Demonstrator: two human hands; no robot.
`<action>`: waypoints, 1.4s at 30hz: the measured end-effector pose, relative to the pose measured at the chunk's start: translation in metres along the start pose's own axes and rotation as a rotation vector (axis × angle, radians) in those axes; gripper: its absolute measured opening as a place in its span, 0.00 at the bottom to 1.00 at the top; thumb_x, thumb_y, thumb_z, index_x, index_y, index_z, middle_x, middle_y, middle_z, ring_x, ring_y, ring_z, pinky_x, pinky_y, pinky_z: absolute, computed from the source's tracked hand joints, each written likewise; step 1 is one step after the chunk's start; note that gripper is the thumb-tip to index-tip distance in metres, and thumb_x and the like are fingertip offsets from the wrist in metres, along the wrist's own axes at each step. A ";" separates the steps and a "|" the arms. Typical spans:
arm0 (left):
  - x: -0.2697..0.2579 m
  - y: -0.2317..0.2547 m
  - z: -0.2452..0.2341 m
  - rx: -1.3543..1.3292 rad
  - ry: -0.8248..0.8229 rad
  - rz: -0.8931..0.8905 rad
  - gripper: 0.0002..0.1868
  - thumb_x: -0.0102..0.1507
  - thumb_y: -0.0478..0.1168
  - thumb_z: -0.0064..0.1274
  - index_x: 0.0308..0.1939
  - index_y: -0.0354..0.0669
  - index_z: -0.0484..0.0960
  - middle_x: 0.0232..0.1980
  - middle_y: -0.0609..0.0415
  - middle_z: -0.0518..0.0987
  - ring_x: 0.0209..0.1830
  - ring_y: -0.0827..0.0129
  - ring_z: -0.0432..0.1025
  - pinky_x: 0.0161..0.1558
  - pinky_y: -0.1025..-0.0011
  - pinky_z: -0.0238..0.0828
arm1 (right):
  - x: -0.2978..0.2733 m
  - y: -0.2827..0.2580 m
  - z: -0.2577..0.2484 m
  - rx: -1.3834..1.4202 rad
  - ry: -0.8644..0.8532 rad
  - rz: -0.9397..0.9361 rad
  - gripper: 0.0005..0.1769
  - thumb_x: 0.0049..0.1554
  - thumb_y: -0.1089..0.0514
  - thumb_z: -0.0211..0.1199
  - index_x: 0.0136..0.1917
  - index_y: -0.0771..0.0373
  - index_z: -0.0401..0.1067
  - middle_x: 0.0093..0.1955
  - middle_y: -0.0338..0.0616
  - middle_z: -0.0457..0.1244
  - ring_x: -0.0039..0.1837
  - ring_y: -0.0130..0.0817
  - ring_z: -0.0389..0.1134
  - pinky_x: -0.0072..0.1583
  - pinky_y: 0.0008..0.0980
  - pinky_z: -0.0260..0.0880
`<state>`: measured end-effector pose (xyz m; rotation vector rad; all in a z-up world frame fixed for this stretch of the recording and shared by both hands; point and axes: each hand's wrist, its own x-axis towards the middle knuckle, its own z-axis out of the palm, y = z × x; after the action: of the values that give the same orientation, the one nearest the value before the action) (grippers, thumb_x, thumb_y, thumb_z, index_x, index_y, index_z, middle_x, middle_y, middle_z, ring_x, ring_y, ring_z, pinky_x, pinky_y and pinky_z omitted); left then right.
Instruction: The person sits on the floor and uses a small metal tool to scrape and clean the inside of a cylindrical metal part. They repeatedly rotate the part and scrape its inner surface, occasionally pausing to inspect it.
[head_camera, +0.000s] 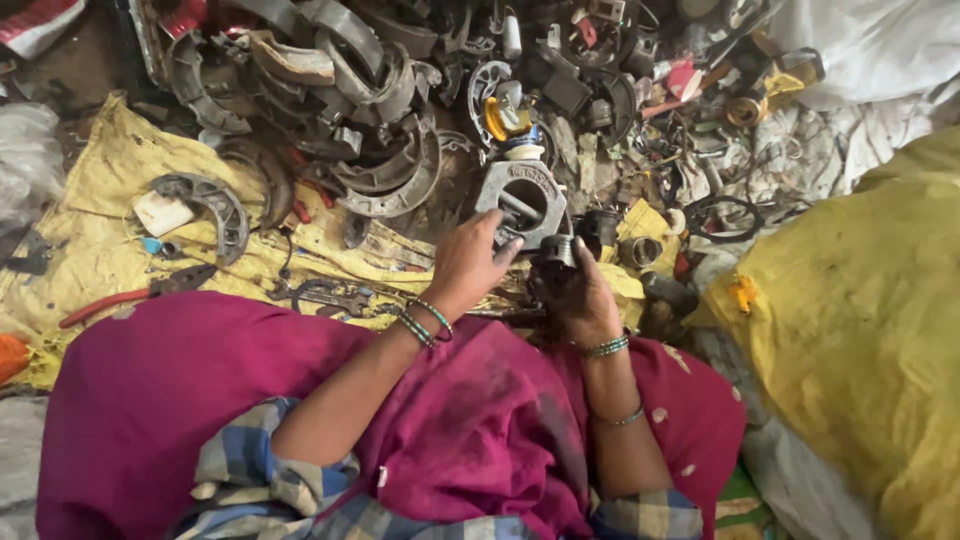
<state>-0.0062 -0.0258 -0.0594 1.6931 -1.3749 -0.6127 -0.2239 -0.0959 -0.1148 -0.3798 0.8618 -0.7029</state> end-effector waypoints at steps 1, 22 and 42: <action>0.003 -0.001 -0.001 -0.005 0.018 0.017 0.16 0.61 0.45 0.62 0.47 0.39 0.78 0.41 0.44 0.82 0.39 0.48 0.78 0.40 0.53 0.72 | 0.004 0.001 -0.007 0.007 0.033 -0.004 0.20 0.65 0.41 0.56 0.60 0.57 0.70 0.52 0.44 0.68 0.55 0.41 0.70 0.59 0.46 0.72; 0.023 -0.014 -0.007 0.007 0.189 0.058 0.25 0.58 0.43 0.66 0.56 0.39 0.76 0.52 0.43 0.77 0.50 0.47 0.76 0.47 0.54 0.74 | -0.003 0.018 0.056 -2.048 0.493 -0.909 0.38 0.57 0.55 0.69 0.73 0.73 0.59 0.58 0.65 0.62 0.57 0.55 0.65 0.55 0.47 0.70; 0.023 -0.022 -0.008 0.071 0.042 -0.037 0.26 0.59 0.43 0.65 0.56 0.35 0.73 0.60 0.36 0.72 0.49 0.42 0.76 0.46 0.52 0.75 | -0.021 -0.015 0.061 -1.607 0.646 -1.345 0.35 0.64 0.48 0.69 0.78 0.60 0.60 0.59 0.51 0.66 0.59 0.46 0.67 0.60 0.44 0.68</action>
<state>0.0186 -0.0443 -0.0704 1.7815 -1.3519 -0.5516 -0.1908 -0.0900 -0.0570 -2.4225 1.6665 -1.2368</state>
